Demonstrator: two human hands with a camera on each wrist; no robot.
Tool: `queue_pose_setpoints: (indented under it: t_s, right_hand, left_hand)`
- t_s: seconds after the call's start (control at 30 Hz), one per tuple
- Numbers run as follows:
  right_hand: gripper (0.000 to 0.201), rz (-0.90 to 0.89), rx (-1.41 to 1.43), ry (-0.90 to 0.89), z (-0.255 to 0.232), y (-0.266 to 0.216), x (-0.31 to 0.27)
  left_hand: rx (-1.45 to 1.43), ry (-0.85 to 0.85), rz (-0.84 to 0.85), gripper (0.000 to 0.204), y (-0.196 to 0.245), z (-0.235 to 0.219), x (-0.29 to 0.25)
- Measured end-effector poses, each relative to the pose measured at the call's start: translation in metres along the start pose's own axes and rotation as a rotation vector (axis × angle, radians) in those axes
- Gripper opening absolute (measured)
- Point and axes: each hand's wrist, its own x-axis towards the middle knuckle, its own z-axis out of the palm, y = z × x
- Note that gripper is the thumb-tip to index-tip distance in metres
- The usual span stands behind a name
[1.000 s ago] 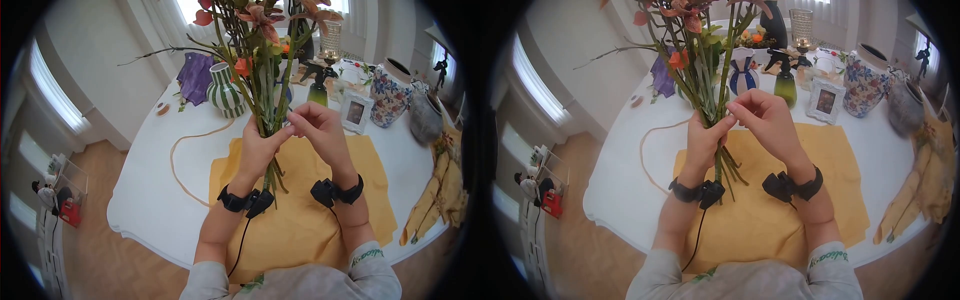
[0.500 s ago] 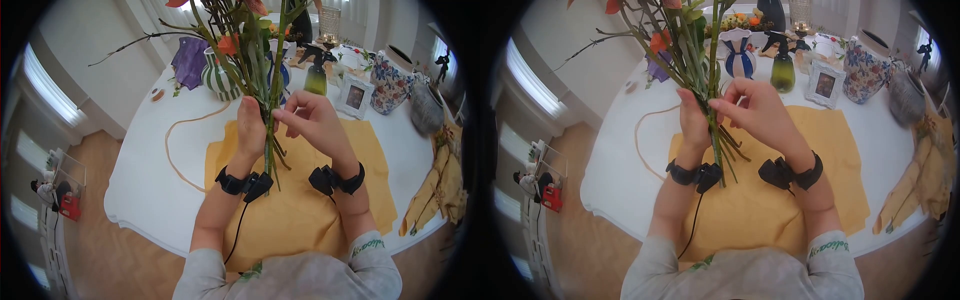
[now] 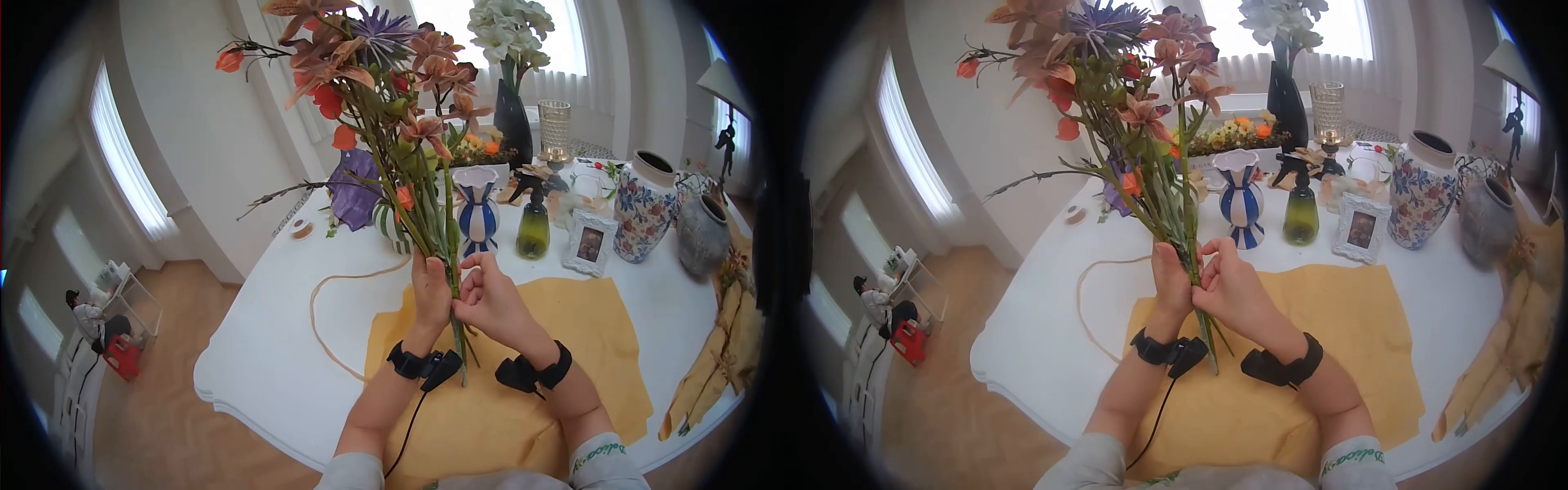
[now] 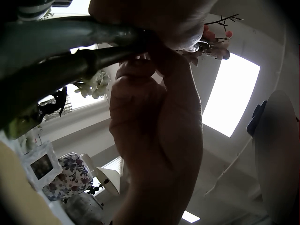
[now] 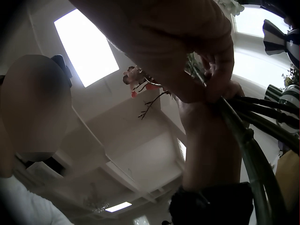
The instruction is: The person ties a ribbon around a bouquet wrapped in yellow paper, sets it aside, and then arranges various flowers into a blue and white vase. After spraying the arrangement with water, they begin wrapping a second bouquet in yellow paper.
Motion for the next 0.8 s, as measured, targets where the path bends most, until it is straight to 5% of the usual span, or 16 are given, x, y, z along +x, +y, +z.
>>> queue_pose_setpoints:
  t_s: [0.13, 0.27, 0.53, 0.8]
  right_hand:
    - [0.041, -0.048, -0.007, -0.021, 0.001, 0.006, 0.002]
    - [0.036, -0.1, -0.129, -0.017, -0.009, 0.005, 0.004]
    - [0.021, 0.085, 0.135, 0.044, -0.059, 0.0, 0.007]
    - [0.021, 0.057, 0.209, 0.089, -0.101, 0.006, 0.004]
  left_hand:
    - [0.035, 0.069, 0.138, 0.049, 0.002, -0.003, 0.003]
    - [-0.026, 0.057, 0.042, 0.047, 0.017, -0.005, 0.005]
    - [-0.004, 0.325, -0.084, 0.024, 0.045, -0.012, 0.023]
    - [0.047, 0.427, -0.051, 0.019, 0.06, -0.03, 0.033]
